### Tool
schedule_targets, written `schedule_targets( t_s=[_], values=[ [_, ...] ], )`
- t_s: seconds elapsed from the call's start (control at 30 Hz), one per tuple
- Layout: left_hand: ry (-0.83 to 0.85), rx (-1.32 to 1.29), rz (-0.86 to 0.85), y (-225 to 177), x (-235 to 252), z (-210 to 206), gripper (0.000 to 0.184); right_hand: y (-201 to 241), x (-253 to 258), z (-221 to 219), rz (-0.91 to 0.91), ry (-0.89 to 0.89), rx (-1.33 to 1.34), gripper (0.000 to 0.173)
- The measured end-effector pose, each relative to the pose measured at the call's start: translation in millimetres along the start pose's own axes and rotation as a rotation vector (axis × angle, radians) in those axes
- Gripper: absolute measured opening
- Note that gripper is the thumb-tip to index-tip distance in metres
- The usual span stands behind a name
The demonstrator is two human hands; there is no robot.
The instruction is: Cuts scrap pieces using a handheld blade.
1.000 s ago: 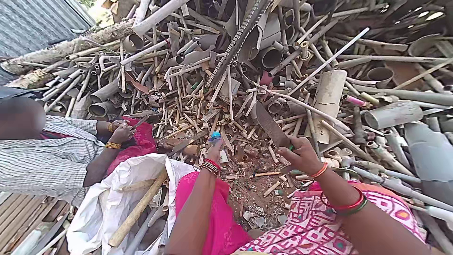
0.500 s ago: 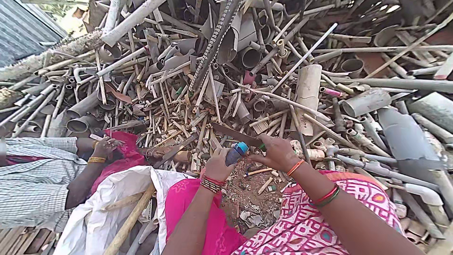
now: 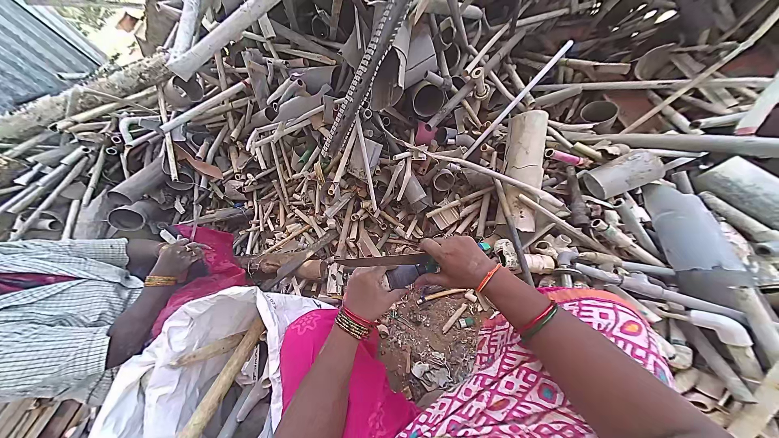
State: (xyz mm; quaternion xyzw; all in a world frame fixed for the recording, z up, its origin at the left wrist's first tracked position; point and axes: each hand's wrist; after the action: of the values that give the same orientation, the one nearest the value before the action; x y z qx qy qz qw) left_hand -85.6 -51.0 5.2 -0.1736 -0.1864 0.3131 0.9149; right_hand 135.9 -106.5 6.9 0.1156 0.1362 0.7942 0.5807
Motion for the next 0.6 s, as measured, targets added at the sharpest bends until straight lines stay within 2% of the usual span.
schedule_targets(
  t_s=[0.1, 0.2, 0.3, 0.37, 0.47, 0.53, 0.6],
  values=[
    [0.03, 0.004, -0.017, -0.2, -0.6, 5.1, 0.047, 2.2, -3.2, 2.0, 0.005, -0.004, 0.001, 0.065],
    [0.049, -0.094, 0.003, 4.8, -1.2, 2.1, 0.048, 3.5, -3.2, 15.5, -0.052, 0.212, 0.08, 0.063],
    [-0.054, -0.265, -0.041, 12.1, 1.5, -2.1, 0.059, -1.6, -2.5, 13.6, -0.066, 0.234, 0.189, 0.06],
    [-0.114, -0.669, 0.0, 11.4, 5.0, 3.7, 0.067, -3.6, -3.1, 5.7, -0.08, 0.126, 0.346, 0.057],
    [-0.172, -1.48, 0.06, 15.7, 9.3, 5.4, 0.082, 0.7, -2.1, -4.0, -0.133, 0.003, 0.637, 0.05],
    [-0.164, -1.739, 0.056, 10.7, 8.7, -2.9, 0.086, 8.6, -0.2, -5.8, -0.182, 0.002, 0.775, 0.044],
    [-0.263, -1.832, 0.054, -0.6, 10.2, -6.4, 0.08, 15.5, 1.1, -8.8, -0.237, -0.001, 0.925, 0.038]
  ],
)
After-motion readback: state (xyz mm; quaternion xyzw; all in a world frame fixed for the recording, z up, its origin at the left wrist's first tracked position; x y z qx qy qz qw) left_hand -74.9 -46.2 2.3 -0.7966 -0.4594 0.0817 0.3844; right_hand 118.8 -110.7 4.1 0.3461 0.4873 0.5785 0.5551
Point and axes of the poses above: each hand's wrist, its own x-axis towards the middle knuckle, its own z-axis out of the back of the hand, y = z × x, and after that the axes turned 10 degrees about y, right-handed
